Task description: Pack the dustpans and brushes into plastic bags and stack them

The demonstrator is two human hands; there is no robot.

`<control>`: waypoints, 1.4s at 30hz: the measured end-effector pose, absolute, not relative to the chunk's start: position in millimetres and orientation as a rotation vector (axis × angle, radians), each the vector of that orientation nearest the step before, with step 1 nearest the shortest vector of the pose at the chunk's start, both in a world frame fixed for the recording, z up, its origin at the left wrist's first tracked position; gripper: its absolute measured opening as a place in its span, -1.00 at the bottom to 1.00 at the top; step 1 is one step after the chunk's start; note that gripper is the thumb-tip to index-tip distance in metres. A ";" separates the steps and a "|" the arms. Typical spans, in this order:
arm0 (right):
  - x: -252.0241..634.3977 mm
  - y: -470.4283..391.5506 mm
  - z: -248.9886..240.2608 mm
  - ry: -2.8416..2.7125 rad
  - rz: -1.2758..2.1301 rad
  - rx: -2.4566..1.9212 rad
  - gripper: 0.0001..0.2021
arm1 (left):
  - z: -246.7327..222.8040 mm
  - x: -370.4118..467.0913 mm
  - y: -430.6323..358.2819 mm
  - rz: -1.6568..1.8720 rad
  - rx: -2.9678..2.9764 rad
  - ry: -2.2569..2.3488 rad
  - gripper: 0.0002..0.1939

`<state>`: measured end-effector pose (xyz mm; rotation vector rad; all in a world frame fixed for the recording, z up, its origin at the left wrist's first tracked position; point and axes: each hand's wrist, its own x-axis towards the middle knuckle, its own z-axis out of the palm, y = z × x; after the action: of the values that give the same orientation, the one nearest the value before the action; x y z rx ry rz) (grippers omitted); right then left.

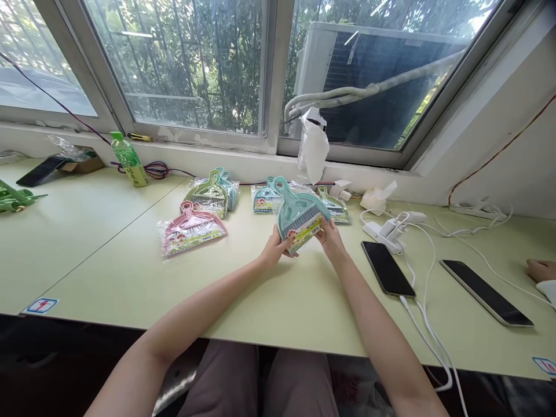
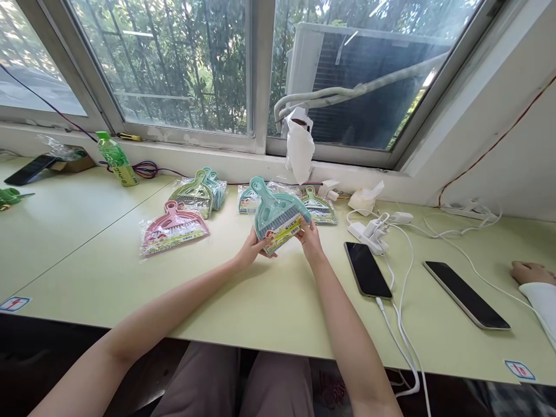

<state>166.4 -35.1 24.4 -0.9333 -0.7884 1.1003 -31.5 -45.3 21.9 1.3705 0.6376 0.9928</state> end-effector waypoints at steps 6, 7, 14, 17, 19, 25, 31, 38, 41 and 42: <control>169.0 -37.5 23.2 -0.894 1.192 -0.888 -0.47 | 29.7 -41.9 -34.1 0.894 1.321 0.599 -0.40; 168.8 -36.8 22.0 -0.874 1.182 -0.901 -0.47 | 29.9 -42.5 -33.5 0.875 1.321 0.600 -0.40; 165.7 -33.3 16.6 -0.806 1.145 -0.906 -0.51 | 28.6 -41.2 -34.0 0.860 1.317 0.607 -0.39; 165.9 -32.6 16.2 -0.777 1.146 -0.922 -0.49 | 28.8 -41.6 -33.7 0.864 1.324 0.597 -0.39; 165.9 -32.3 16.1 -0.772 1.147 -0.920 -0.49 | 28.7 -42.0 -33.3 0.864 1.328 0.602 -0.40; 162.2 -32.8 14.5 -0.819 1.226 -0.884 -0.54 | 26.6 -42.2 -32.2 0.894 1.325 0.624 -0.37; 159.6 -31.1 9.5 -0.808 1.224 -0.865 -0.53 | 25.5 -41.3 -31.6 0.892 1.339 0.668 -0.39; 139.3 -35.5 9.7 -0.761 1.131 -0.882 -0.27 | 24.8 -44.0 -27.3 0.901 1.332 0.694 -0.41; 131.2 -38.0 11.0 -0.798 1.108 -0.862 -0.16 | 27.6 -46.3 -26.9 0.925 1.328 0.683 -0.42; 129.9 -38.5 11.3 -0.801 1.097 -0.864 -0.18 | 28.7 -46.5 -27.2 0.927 1.333 0.677 -0.42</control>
<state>129.9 -38.5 11.3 -0.8643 -0.8007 1.0966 -46.5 -27.2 28.7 1.3333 0.6772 0.9267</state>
